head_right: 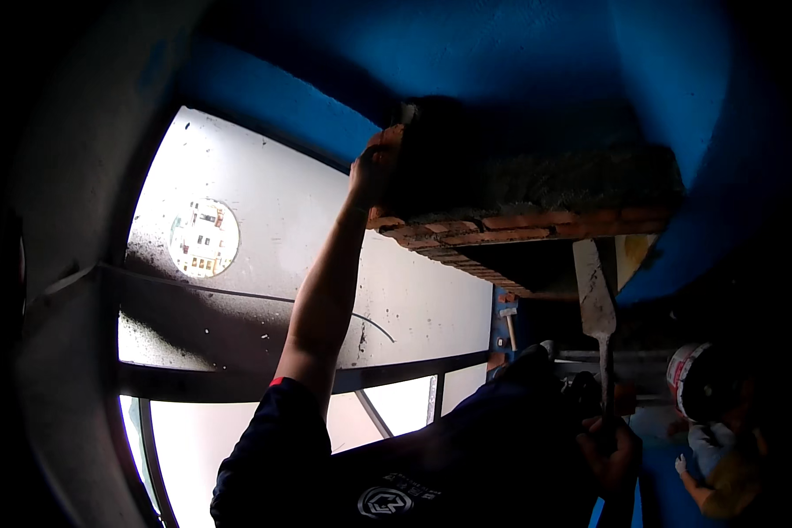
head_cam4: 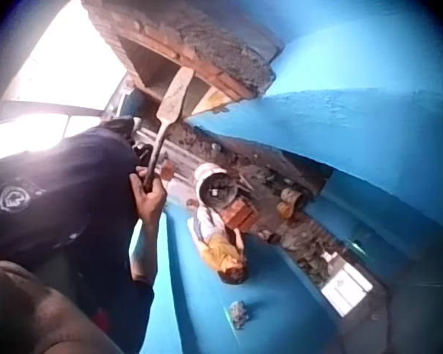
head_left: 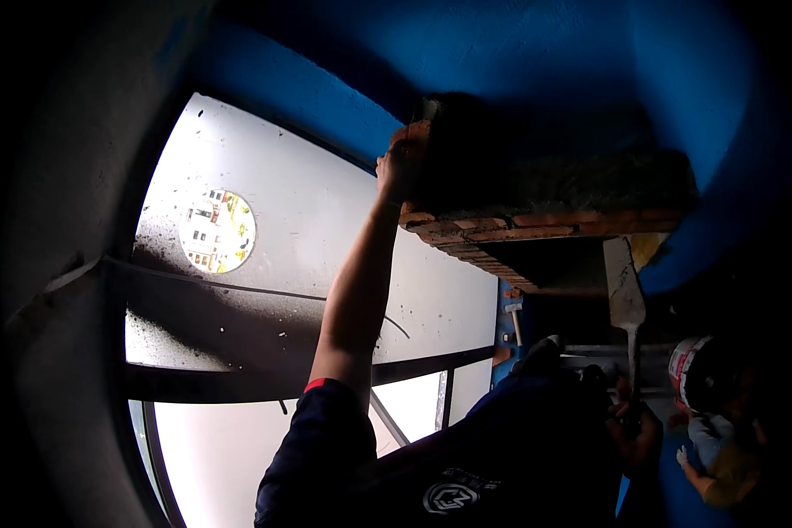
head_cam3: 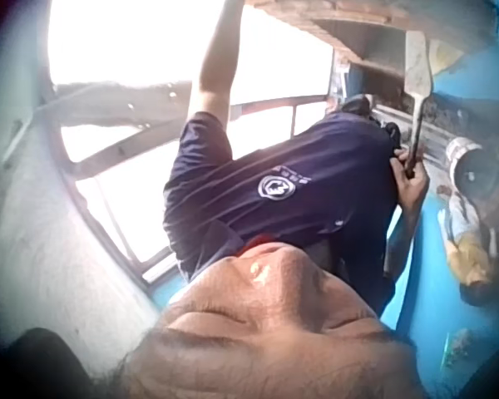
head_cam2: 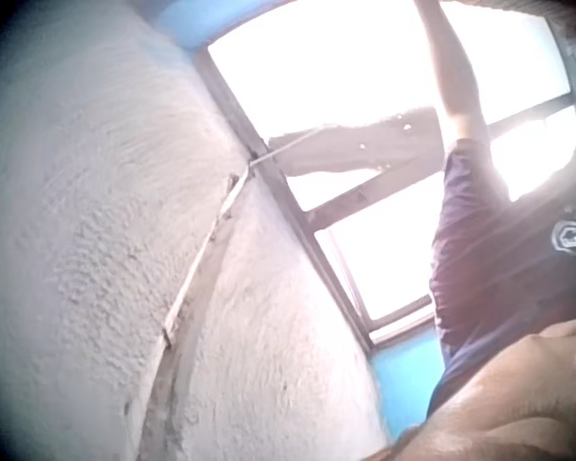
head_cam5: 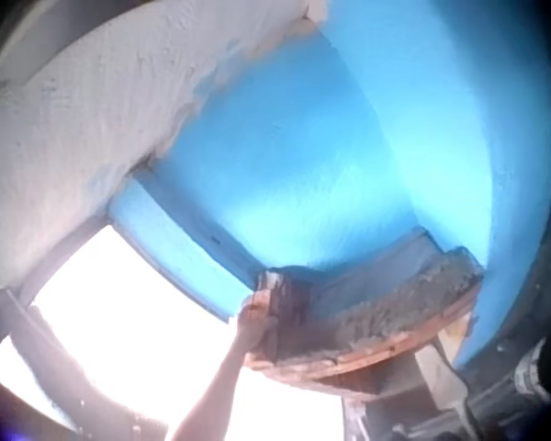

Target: The person builds a brick structure by applying mortar to bricks using a trowel and placing them in a row. The person uses the trowel to spread mortar onto the surface and the sides of the bricks before setting them into position.

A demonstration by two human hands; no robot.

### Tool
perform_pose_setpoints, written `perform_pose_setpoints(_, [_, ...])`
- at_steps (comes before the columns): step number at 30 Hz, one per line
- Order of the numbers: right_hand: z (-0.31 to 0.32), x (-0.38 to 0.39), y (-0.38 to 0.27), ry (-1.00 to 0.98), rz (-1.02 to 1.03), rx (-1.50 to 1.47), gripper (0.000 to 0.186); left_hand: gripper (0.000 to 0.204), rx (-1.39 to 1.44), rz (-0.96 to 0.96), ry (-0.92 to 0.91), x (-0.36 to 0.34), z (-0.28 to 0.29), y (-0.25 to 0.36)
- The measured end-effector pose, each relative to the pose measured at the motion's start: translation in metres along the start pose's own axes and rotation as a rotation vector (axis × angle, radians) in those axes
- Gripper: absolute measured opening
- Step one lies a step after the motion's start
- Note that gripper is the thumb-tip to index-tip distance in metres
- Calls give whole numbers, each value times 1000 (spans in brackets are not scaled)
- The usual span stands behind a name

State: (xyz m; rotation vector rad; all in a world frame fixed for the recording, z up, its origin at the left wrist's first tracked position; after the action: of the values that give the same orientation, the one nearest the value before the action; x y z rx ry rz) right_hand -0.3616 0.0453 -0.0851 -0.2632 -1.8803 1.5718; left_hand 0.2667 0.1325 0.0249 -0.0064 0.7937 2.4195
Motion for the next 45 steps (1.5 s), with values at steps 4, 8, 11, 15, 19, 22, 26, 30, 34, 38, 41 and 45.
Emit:
perform_pose_setpoints(4, [1,1,-3,-3,-102,46,17,35,23,-113,81,7,0,20])
perform_pose_setpoints(8, [-1,2,-3,-22,-175,91,17,33,30,-101,84,9,5,14])
perform_pose_setpoints(11, [-1,1,6,-28,-174,214,17,33,92,-99,79,8,3,16])
perform_pose_setpoints(15, [-12,-8,-23,-61,-134,229,16,49,339,-43,-37,13,10,-1])
perform_pose_setpoints(19, [-6,-9,-60,15,-118,304,16,46,203,-212,453,64,62,48])
perform_pose_setpoints(22, [-29,-31,-93,-92,-93,299,15,37,549,-58,669,164,102,1])
perform_pose_setpoints(26, [-99,-65,-197,-153,491,544,24,34,760,89,734,250,57,-37])
perform_pose_setpoints(30, [-120,-92,-225,-97,323,526,33,56,720,135,609,253,23,-25])
perform_pose_setpoints(34, [-188,-124,-264,64,340,592,41,98,713,33,585,224,30,-11])
perform_pose_setpoints(38, [-227,-160,-262,-110,308,636,47,112,725,-42,609,189,48,-1])
perform_pose_setpoints(41, [-268,-180,-277,-70,342,711,45,111,695,-45,575,170,53,7])
perform_pose_setpoints(45, [-292,-219,-279,21,394,937,39,106,682,-21,559,161,46,5])
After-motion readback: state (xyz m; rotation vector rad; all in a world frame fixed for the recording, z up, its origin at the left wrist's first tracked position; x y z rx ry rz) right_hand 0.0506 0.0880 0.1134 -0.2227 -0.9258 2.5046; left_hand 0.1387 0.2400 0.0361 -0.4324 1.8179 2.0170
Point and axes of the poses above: each hand's wrist, its own x-axis away from the middle knuckle, its own z-axis out of the back of the hand, y = z × x, the point moved 9 cm from there along -x, towards the middle knuckle, and after that the axes turned 14 degrees about x, right-handed, at the moved point
